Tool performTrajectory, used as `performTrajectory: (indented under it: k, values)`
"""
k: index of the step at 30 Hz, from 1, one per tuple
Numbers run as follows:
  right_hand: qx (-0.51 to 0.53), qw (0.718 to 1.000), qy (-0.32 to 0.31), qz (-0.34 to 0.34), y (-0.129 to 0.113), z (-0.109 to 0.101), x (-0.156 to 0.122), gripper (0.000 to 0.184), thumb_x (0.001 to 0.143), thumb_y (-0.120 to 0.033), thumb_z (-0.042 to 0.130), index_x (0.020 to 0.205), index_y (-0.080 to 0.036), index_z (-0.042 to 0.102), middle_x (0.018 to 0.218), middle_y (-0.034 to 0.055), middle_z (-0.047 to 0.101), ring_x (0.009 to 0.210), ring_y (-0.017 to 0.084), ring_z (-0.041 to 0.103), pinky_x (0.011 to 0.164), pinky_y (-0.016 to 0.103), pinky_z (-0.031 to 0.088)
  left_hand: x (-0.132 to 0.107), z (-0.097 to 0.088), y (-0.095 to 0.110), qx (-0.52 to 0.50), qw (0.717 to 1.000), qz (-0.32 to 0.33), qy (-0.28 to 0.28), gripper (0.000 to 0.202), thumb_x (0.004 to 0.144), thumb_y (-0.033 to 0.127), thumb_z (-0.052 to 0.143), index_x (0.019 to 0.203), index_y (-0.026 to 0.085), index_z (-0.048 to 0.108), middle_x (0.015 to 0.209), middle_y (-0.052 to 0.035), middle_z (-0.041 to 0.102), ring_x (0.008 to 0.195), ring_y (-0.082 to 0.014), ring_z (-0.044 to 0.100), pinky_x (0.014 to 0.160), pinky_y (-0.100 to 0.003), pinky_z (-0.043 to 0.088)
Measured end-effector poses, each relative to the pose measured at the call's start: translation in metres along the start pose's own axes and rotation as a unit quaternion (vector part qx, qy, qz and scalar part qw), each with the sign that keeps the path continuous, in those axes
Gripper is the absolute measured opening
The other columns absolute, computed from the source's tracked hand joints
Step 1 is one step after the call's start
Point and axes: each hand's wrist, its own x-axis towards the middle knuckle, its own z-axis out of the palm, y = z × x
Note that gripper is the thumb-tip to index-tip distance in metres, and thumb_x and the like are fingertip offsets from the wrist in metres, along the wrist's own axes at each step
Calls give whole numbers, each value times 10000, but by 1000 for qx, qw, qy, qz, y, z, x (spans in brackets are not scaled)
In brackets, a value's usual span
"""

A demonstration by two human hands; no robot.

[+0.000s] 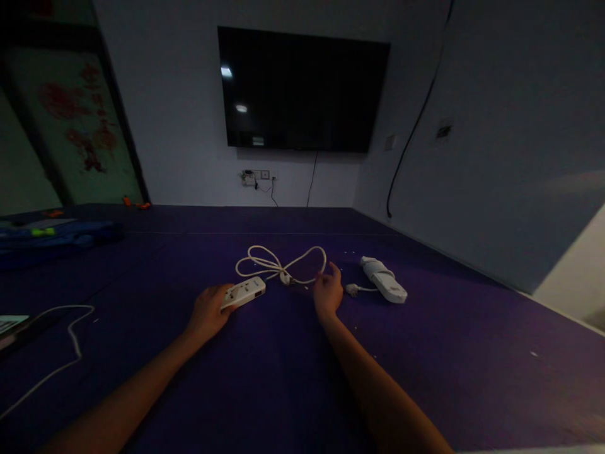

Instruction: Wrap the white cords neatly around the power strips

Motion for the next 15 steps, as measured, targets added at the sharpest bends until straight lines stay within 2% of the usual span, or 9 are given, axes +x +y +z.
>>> performTrajectory:
  k: [3, 5, 7, 9, 12, 15]
  values:
    - [-81, 993, -37, -83, -6, 2, -5, 564, 793, -337, 489, 1323, -176, 384, 988, 67, 672, 708, 174, 630, 659, 297, 463, -2, -1, 3, -24, 1000, 16, 3, 416, 730, 206, 628, 1136, 214, 538, 1120, -88, 622, 1029, -244, 551, 918, -385, 358]
    - [-118, 978, -99, -143, -8, 5, -9, 467, 798, -300, 504, 1253, -198, 476, 1055, 67, 654, 832, 186, 631, 739, 314, 469, -4, -2, 5, -39, 999, 26, 5, 428, 719, 209, 638, 1136, 215, 539, 1117, -86, 622, 1039, -251, 544, 914, -393, 366]
    - [-160, 950, -174, -203, -9, 9, -12, 357, 794, -278, 540, 1141, -206, 573, 1084, 73, 644, 976, 205, 597, 841, 331, 448, -6, -3, 8, -49, 998, 36, 5, 446, 707, 209, 646, 1140, 212, 537, 1108, -88, 625, 1051, -261, 533, 908, -401, 375]
    - [-196, 917, -241, -250, -9, 12, -14, 343, 775, -251, 585, 1113, -192, 599, 1119, 85, 632, 1068, 221, 554, 919, 347, 411, -7, -4, 10, -56, 998, 42, 0, 459, 699, 202, 648, 1144, 209, 534, 1092, -88, 630, 1056, -268, 528, 909, -413, 377]
    - [-221, 887, -294, -277, -8, 14, -14, 429, 756, -208, 616, 1179, -165, 565, 1174, 99, 607, 1112, 235, 528, 948, 363, 391, -9, -4, 15, -71, 996, 54, -13, 466, 698, 198, 645, 1148, 219, 528, 1084, -79, 632, 1053, -268, 529, 926, -430, 371]
    - [-226, 886, -309, -264, -10, 12, -11, 390, 774, -172, 586, 1164, -184, 582, 1157, 91, 619, 1081, 224, 552, 921, 346, 410, -11, -4, 18, -88, 993, 76, -21, 480, 684, 208, 662, 1145, 225, 529, 1101, -74, 626, 1053, -261, 532, 960, -438, 356]
